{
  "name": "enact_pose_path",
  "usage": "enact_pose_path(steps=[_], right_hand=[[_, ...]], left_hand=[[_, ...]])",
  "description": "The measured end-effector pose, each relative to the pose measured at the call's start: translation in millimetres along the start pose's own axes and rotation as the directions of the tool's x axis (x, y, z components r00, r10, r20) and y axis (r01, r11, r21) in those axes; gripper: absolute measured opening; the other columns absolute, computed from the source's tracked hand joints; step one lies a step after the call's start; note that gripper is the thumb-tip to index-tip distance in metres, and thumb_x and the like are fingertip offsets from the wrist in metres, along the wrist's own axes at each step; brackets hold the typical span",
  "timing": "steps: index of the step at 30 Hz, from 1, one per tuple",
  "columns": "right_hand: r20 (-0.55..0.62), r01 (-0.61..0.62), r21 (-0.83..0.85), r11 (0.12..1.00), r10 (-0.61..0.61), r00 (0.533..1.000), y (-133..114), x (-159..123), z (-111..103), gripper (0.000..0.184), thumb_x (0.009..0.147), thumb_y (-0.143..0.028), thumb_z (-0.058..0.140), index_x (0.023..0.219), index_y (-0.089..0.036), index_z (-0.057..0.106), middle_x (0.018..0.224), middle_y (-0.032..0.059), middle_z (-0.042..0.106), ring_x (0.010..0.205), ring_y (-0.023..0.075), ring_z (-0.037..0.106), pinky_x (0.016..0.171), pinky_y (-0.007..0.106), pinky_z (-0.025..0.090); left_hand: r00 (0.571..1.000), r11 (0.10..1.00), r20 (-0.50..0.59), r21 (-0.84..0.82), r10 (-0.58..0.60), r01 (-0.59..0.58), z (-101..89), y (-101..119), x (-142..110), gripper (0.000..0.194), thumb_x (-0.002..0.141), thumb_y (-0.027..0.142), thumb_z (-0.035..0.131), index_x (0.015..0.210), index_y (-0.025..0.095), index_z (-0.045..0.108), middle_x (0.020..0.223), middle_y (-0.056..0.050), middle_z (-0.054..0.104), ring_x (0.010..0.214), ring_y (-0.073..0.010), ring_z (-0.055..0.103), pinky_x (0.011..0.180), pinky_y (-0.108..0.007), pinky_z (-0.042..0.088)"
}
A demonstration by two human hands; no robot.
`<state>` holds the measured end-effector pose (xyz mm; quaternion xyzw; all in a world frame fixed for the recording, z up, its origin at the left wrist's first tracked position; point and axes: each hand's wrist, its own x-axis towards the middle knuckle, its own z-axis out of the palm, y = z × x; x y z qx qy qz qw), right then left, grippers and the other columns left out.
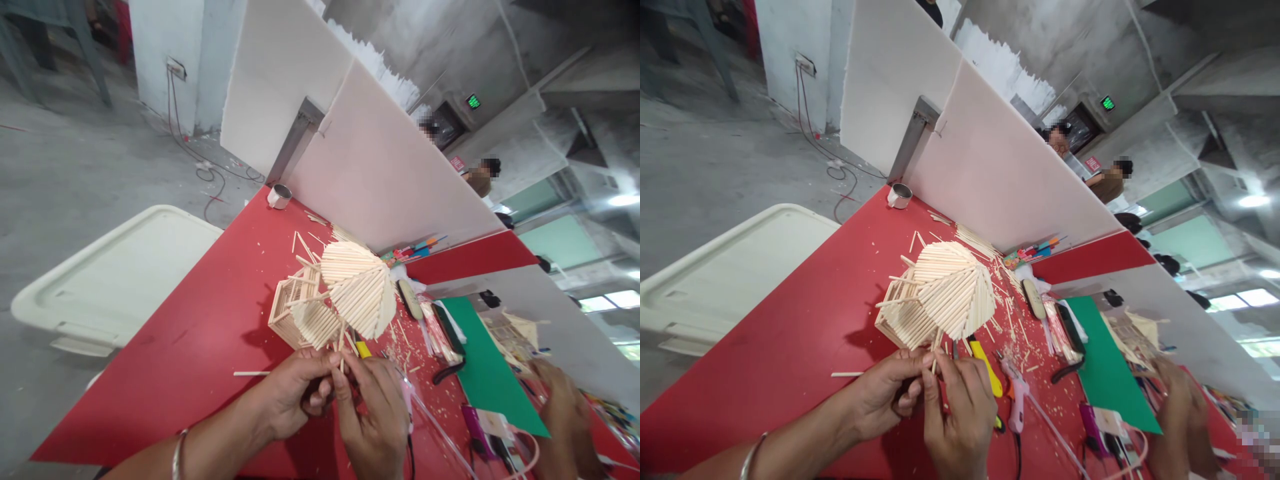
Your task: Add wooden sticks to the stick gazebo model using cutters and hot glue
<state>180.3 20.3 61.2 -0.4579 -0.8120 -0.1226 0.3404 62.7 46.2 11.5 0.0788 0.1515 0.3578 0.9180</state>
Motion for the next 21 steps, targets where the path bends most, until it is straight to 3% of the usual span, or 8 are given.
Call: enact_pose_path(steps=[21], right_hand=[[0.009, -0.001, 0.008, 1.000, 0.001, 1.000, 0.4, -1.5, -0.4, 0.021, 0.083, -0.017, 0.060, 0.105, -0.016, 0.062, 0.079, 0.0045, 0.064, 0.073, 0.0152, 0.057, 0.065, 0.029, 0.046]], left_hand=[[1.000, 1.000, -0.015, -0.009, -0.013, 0.013, 1.3, 0.9, -1.5, 0.029, 0.065, 0.034, 0.076, 0.061, 0.013, 0.056, 0.040, 0.007, 0.044, 0.034, -0.0006, 0.027, 0.036, -0.013, 0.013]])
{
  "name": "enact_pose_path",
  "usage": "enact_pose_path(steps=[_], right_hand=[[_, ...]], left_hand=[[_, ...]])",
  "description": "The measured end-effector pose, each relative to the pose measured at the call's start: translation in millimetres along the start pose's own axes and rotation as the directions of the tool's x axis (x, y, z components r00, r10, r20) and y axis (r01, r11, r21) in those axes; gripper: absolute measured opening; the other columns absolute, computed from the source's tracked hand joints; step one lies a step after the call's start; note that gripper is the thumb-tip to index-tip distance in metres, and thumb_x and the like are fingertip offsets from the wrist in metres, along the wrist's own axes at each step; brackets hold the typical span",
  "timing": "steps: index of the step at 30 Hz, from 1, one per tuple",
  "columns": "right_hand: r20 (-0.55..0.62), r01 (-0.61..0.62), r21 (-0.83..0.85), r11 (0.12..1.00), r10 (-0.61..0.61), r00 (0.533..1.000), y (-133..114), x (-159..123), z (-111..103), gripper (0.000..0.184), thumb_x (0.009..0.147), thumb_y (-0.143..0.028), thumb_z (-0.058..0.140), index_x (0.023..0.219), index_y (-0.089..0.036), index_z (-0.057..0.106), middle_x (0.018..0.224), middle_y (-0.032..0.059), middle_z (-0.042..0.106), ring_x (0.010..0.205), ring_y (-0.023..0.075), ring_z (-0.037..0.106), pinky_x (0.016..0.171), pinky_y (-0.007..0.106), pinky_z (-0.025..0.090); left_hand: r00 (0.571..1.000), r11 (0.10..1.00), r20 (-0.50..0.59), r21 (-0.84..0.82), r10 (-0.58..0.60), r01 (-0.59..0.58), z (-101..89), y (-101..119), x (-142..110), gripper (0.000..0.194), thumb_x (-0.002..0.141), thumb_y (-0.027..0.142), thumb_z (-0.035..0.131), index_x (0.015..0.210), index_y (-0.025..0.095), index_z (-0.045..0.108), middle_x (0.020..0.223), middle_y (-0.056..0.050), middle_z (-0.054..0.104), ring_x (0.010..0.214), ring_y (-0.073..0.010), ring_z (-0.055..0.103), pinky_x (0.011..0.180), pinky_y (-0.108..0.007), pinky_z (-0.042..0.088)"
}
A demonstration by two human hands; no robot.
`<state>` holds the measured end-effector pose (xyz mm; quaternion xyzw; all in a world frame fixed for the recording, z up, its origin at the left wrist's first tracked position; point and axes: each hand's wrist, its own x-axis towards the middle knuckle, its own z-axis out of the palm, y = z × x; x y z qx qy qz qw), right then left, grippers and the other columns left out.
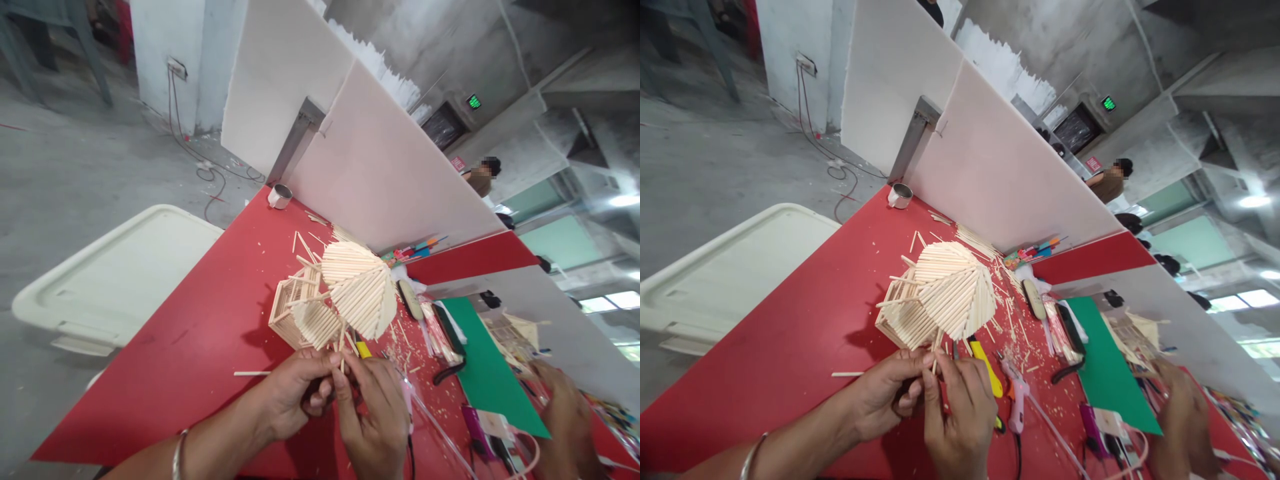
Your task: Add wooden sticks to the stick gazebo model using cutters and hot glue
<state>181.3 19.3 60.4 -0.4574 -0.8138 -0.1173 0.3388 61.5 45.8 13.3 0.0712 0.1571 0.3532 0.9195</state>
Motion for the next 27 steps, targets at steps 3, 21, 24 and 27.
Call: enact_pose_path(steps=[3, 21, 24, 27], right_hand=[[-0.002, -0.005, -0.001, 1.000, 0.005, 1.000, -0.9, 0.8, -0.1, 0.021, 0.083, -0.016, 0.060, 0.104, -0.016, 0.062, 0.078, 0.0045, 0.064, 0.073, 0.0152, 0.057, 0.065, 0.029, 0.045], [-0.021, 0.005, -0.013, 1.000, -0.005, 1.000, -2.6, 4.6, -0.3, 0.018, 0.084, -0.017, 0.059, 0.102, -0.017, 0.063, 0.076, 0.0033, 0.064, 0.070, 0.0141, 0.058, 0.063, 0.028, 0.046], [-0.019, 0.007, -0.008, 1.000, -0.007, 1.000, -2.4, 3.7, 0.1, 0.019, 0.084, -0.017, 0.059, 0.103, -0.017, 0.062, 0.077, 0.0038, 0.063, 0.071, 0.0145, 0.058, 0.064, 0.028, 0.046], [-0.012, 0.008, -0.002, 1.000, -0.008, 1.000, -1.5, 2.1, 0.1, 0.020, 0.084, -0.016, 0.059, 0.104, -0.016, 0.062, 0.078, 0.0043, 0.063, 0.072, 0.0149, 0.058, 0.065, 0.029, 0.046]], left_hand=[[1.000, 1.000, 0.006, 0.001, 0.005, -0.005, -0.3, -0.3, 0.3, 0.029, 0.066, 0.034, 0.076, 0.061, 0.013, 0.056, 0.040, 0.007, 0.043, 0.034, -0.0005, 0.027, 0.036, -0.014, 0.012], [1.000, 1.000, 0.003, 0.028, 0.012, -0.012, 0.9, 0.2, -0.1, 0.034, 0.064, 0.037, 0.077, 0.060, 0.013, 0.054, 0.040, 0.007, 0.042, 0.033, -0.0006, 0.025, 0.037, -0.015, 0.012], [1.000, 1.000, 0.008, 0.023, 0.011, -0.012, 1.4, 0.5, -0.5, 0.034, 0.065, 0.037, 0.076, 0.059, 0.013, 0.053, 0.040, 0.007, 0.042, 0.034, -0.0007, 0.026, 0.037, -0.015, 0.011], [1.000, 1.000, 0.004, 0.022, 0.009, -0.009, 1.2, 0.4, -0.2, 0.033, 0.065, 0.036, 0.076, 0.059, 0.013, 0.053, 0.039, 0.007, 0.042, 0.034, -0.0007, 0.026, 0.036, -0.015, 0.011]])
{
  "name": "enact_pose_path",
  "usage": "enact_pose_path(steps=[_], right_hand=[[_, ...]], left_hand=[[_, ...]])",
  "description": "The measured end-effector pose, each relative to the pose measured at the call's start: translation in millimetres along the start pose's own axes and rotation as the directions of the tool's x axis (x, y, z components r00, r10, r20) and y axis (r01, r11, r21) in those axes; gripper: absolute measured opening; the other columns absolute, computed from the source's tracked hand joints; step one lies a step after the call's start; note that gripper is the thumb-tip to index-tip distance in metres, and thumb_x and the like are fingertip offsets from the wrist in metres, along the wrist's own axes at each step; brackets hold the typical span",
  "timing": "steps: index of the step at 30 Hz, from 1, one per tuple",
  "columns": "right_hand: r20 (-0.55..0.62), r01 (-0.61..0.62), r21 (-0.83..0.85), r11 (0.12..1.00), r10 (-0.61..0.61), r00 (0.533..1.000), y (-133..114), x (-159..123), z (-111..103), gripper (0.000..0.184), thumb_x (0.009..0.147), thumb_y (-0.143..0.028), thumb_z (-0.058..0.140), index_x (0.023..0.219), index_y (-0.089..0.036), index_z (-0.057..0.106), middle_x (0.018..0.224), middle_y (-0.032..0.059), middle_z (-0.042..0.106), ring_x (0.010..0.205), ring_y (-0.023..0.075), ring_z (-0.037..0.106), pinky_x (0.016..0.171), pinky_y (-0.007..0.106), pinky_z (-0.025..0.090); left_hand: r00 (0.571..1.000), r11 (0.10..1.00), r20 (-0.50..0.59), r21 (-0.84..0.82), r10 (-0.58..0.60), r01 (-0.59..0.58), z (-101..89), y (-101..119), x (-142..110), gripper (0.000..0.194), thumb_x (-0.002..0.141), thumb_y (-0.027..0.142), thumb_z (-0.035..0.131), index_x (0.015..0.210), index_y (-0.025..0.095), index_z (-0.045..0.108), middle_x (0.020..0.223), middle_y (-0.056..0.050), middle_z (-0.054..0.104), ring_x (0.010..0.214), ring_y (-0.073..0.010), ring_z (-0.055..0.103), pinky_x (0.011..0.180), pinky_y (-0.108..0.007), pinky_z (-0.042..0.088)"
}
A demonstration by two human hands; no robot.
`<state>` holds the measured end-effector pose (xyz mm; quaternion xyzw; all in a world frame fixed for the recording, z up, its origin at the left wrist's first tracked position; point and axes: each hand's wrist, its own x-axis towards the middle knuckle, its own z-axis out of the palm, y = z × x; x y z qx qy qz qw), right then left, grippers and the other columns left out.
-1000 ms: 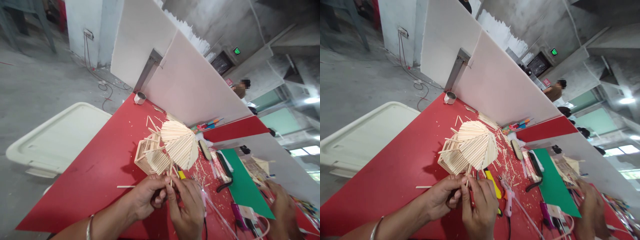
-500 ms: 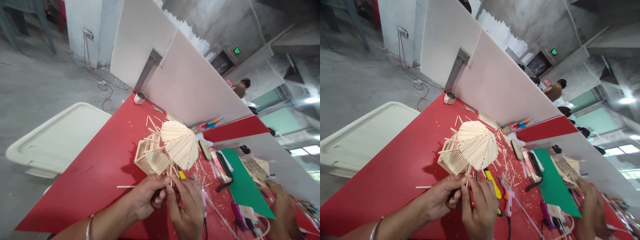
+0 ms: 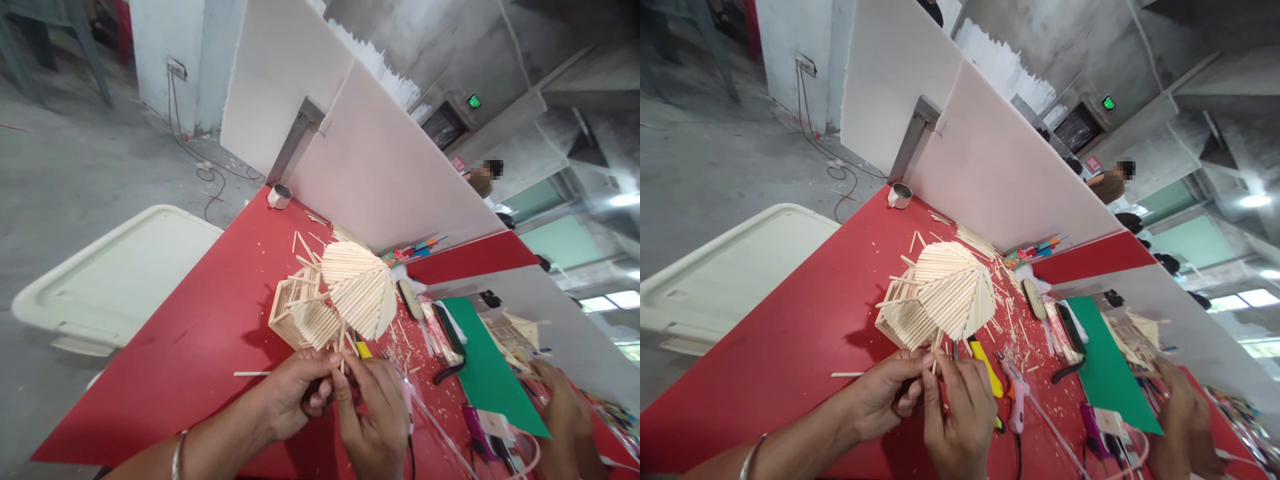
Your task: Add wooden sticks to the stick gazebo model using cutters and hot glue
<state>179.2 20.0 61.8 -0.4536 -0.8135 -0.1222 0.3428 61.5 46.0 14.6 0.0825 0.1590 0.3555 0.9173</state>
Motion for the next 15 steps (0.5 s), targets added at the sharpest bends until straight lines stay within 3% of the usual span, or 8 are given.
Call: enact_pose_path(steps=[15], right_hand=[[0.012, -0.010, -0.018, 1.000, 0.011, 1.000, 1.0, -0.4, 0.0, 0.024, 0.085, -0.020, 0.057, 0.109, -0.017, 0.060, 0.081, 0.0054, 0.063, 0.075, 0.0163, 0.056, 0.066, 0.031, 0.045]], left_hand=[[0.999, 0.998, -0.029, -0.042, -0.039, 0.038, -0.7, 0.3, -0.9, 0.037, 0.058, 0.036, 0.081, 0.060, 0.014, 0.052, 0.039, 0.007, 0.045, 0.032, 0.0004, 0.030, 0.036, -0.011, 0.016]])
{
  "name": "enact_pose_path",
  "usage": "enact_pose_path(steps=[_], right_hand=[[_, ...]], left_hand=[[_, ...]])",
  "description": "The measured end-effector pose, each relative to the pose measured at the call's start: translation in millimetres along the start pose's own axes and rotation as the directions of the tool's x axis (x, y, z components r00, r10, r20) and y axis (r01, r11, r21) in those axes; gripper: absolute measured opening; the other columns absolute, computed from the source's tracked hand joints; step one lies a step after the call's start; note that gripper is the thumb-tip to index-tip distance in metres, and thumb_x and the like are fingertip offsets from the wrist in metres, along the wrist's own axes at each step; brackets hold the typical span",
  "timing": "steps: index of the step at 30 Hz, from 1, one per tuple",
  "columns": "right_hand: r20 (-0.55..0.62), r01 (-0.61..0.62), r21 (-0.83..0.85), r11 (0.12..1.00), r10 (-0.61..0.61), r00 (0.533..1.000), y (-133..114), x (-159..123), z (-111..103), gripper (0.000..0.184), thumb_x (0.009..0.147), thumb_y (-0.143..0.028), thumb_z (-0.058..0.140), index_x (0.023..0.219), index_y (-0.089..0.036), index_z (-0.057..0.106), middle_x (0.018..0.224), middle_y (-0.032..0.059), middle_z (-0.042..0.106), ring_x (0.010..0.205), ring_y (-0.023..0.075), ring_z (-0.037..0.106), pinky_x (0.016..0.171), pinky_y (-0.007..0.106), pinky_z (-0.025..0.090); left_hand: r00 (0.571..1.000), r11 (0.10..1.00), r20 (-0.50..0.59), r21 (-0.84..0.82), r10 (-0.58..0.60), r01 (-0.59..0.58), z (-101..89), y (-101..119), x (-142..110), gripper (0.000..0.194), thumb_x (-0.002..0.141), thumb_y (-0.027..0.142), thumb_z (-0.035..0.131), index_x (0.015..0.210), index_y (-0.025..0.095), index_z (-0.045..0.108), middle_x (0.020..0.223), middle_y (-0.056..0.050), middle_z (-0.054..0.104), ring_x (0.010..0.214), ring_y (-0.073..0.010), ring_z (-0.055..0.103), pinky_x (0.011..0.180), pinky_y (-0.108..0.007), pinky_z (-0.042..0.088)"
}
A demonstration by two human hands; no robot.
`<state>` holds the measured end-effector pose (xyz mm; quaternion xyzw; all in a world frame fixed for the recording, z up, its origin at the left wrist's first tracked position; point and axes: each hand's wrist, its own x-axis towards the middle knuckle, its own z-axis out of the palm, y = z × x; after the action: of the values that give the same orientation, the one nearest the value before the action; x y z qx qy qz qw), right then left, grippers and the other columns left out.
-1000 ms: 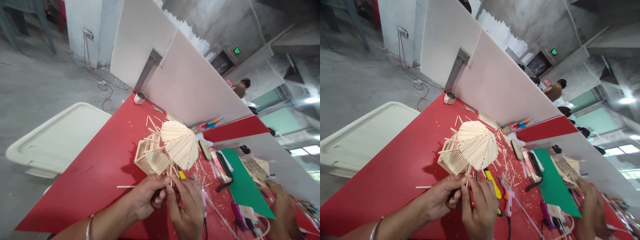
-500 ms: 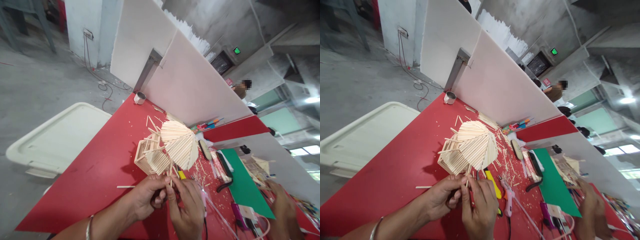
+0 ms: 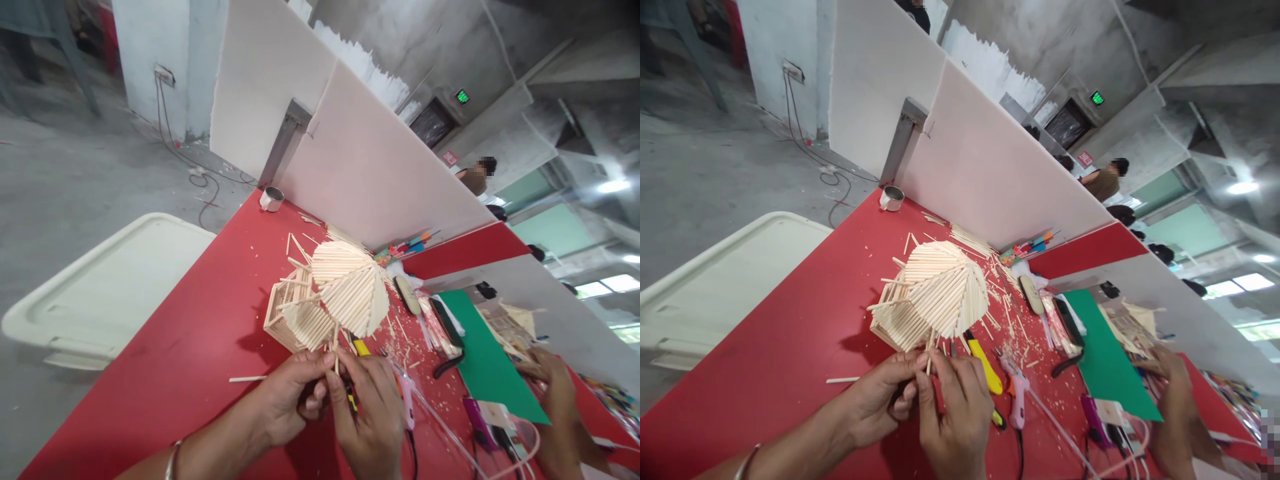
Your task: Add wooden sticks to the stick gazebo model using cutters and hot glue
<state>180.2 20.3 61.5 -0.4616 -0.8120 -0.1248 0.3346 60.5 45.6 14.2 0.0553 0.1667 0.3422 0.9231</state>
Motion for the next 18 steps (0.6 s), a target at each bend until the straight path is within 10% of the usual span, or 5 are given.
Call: enact_pose_path(steps=[18], right_hand=[[-0.037, -0.111, 0.050, 0.993, 0.113, 0.993, 0.1, -0.9, -1.4, 0.040, 0.084, -0.029, 0.059, 0.121, -0.014, 0.052, 0.087, 0.0076, 0.060, 0.077, 0.0188, 0.053, 0.067, 0.035, 0.046]], left_hand=[[0.979, 0.999, -0.206, -0.034, 0.000, -0.007, 5.2, 8.6, -2.1, 0.016, 0.075, 0.022, 0.070, 0.066, 0.013, 0.060, 0.037, 0.005, 0.048, 0.030, -0.0011, 0.035, 0.033, -0.010, 0.020]])
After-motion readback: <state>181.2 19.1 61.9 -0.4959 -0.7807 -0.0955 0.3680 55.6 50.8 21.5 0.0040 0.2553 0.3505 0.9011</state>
